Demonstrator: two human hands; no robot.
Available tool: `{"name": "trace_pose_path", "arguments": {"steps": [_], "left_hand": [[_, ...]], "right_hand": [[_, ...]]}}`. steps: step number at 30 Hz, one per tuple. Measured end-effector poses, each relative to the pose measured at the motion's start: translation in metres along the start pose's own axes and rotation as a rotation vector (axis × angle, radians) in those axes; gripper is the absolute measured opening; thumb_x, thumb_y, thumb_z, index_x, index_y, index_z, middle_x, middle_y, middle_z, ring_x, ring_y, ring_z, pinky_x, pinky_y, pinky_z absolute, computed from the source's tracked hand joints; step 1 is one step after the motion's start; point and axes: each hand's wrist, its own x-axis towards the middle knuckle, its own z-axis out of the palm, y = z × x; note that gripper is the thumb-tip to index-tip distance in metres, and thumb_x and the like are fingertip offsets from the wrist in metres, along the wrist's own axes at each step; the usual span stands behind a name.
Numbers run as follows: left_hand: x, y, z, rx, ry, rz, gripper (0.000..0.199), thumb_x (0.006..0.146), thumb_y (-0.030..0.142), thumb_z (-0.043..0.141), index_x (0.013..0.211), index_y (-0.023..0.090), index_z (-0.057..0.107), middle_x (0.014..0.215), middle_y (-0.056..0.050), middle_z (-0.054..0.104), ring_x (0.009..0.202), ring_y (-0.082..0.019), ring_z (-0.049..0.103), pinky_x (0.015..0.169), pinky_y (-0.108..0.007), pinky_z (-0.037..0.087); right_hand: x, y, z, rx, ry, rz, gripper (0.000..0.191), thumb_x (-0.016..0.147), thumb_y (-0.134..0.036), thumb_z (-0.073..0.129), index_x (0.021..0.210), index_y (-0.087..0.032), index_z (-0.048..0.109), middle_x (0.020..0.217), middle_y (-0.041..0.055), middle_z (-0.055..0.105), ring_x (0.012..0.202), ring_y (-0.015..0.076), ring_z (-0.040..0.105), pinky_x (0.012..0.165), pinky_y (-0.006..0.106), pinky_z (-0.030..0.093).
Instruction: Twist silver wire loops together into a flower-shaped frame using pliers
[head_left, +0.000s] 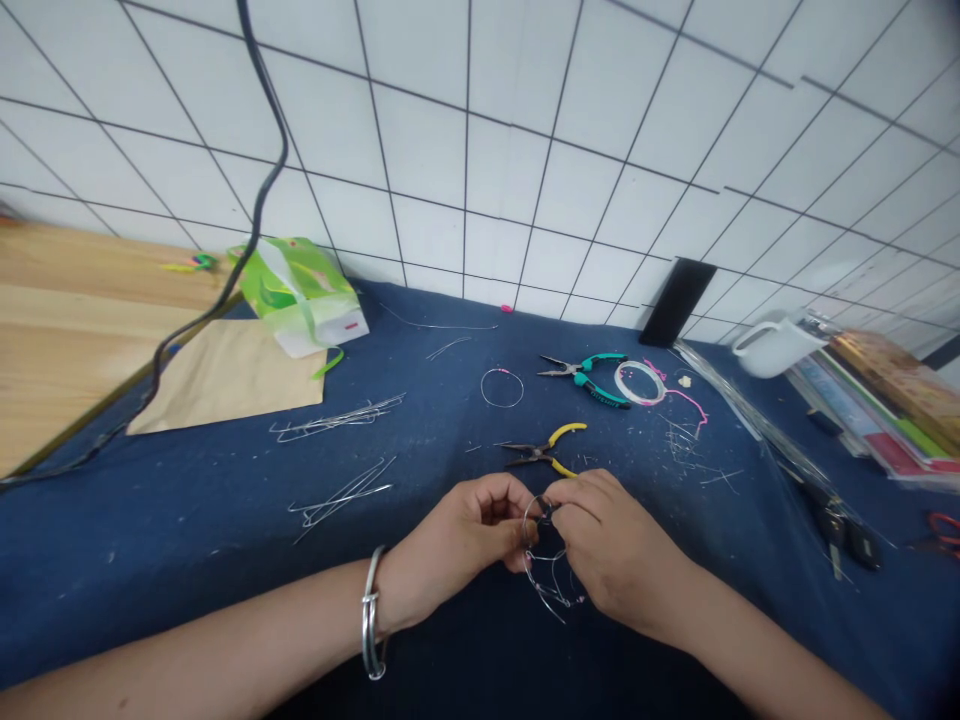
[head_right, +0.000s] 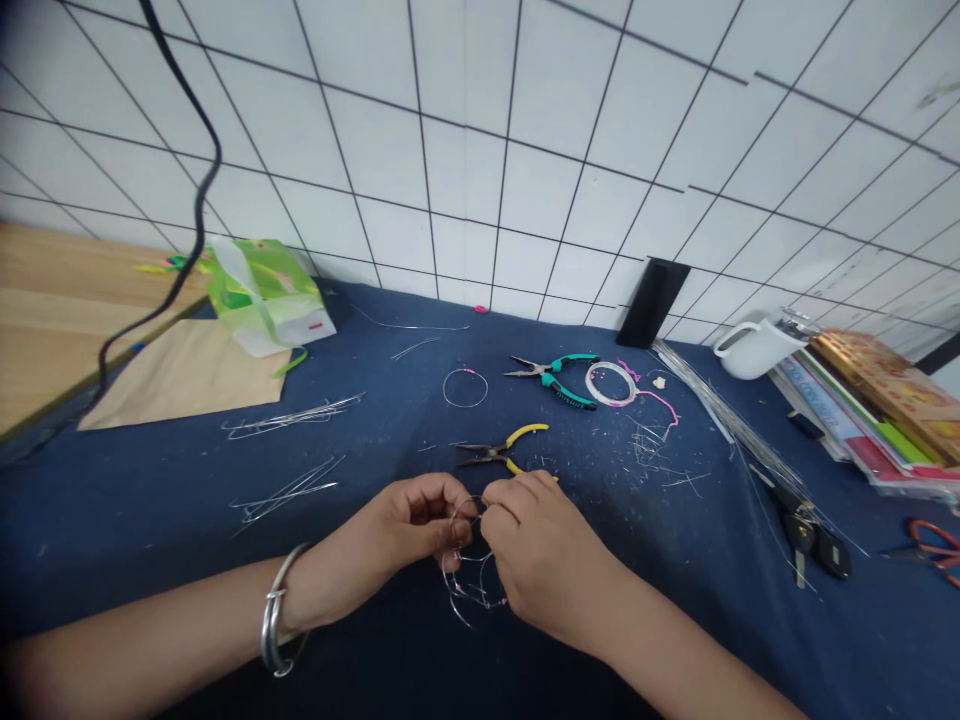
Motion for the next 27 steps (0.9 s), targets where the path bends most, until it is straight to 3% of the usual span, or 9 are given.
{"name": "trace_pose_path", "arguments": {"steps": [27], "left_hand": [[0.0010, -0.0018, -0.0009, -0.018, -0.016, 0.014, 0.012, 0.072, 0.020, 0.062, 0.078, 0.014, 0.054, 0.067, 0.003, 0.053, 0.054, -0.008, 0.051, 0.058, -0.025, 0.043]], "right_hand": [[0.0011, 0.0004, -0.0014, 0.012, 0.017, 0.013, 0.015, 0.077, -0.007, 0.038, 0.079, -0.015, 0.051, 0.094, 0.0078, 0.054, 0.080, 0.0176, 0.044, 0.076, 0.037, 0.035]]}}
